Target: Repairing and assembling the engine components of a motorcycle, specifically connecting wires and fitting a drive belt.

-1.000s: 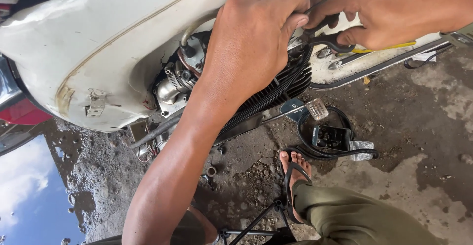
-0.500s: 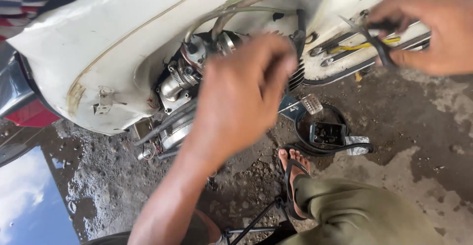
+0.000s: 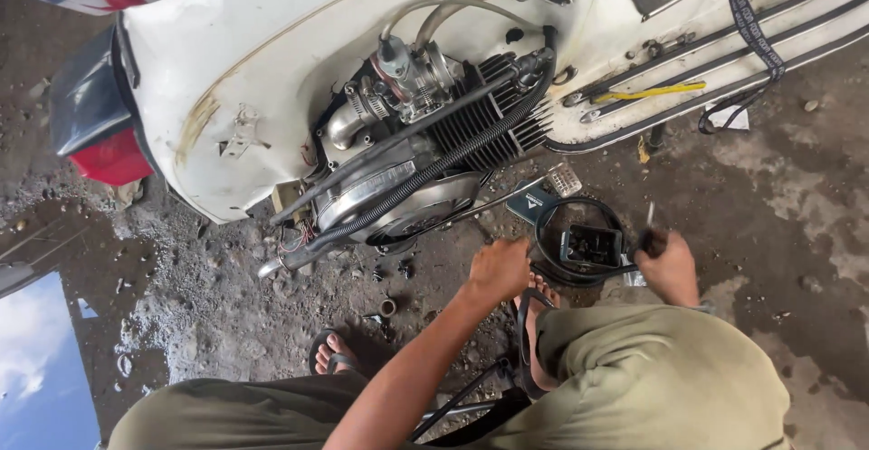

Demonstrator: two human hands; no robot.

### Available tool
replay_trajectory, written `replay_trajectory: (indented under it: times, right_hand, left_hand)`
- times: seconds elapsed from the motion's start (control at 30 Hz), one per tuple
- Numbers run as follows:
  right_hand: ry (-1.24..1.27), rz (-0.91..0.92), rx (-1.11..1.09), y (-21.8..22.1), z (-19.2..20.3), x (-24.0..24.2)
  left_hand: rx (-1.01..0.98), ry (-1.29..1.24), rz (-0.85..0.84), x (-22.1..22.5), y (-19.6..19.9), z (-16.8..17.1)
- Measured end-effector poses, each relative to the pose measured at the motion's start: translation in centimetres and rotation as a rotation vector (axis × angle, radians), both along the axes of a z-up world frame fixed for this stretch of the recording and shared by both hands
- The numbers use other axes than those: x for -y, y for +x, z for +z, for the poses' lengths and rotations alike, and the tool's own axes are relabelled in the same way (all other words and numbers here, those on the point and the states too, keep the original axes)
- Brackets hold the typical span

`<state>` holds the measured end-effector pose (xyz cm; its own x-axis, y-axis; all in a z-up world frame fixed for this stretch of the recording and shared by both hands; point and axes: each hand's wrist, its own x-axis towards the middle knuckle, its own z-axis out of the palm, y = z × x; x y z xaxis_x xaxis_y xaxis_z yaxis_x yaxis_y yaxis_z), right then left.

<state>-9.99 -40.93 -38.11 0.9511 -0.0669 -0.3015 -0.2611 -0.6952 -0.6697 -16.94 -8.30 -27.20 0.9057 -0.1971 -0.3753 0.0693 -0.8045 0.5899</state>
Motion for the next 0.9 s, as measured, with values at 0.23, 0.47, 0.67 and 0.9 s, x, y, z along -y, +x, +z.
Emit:
replay_trajectory:
  times: [0.23,0.47,0.67,0.9]
  right_hand:
    - [-0.529,0.07,0.134,1.4,-9.8,4.4]
    - [-0.934,0.382,0.411,0.8,-9.4,4.8]
    - [-0.599,0.327,0.295,5.2,2.4,-1.9]
    - [0.121,0.568,1.11,11.3,25.5,-14.7]
  left_hand:
    - [0.592,0.191,-0.015,1.7,0.2,6.4]
    - [1.488,0.313,0.16,-4.5,8.0,20.5]
    - [1.328,0.524,0.129,-6.6,10.0,23.9]
    - [1.295,0.503,0.138,-6.1,11.6,21.9]
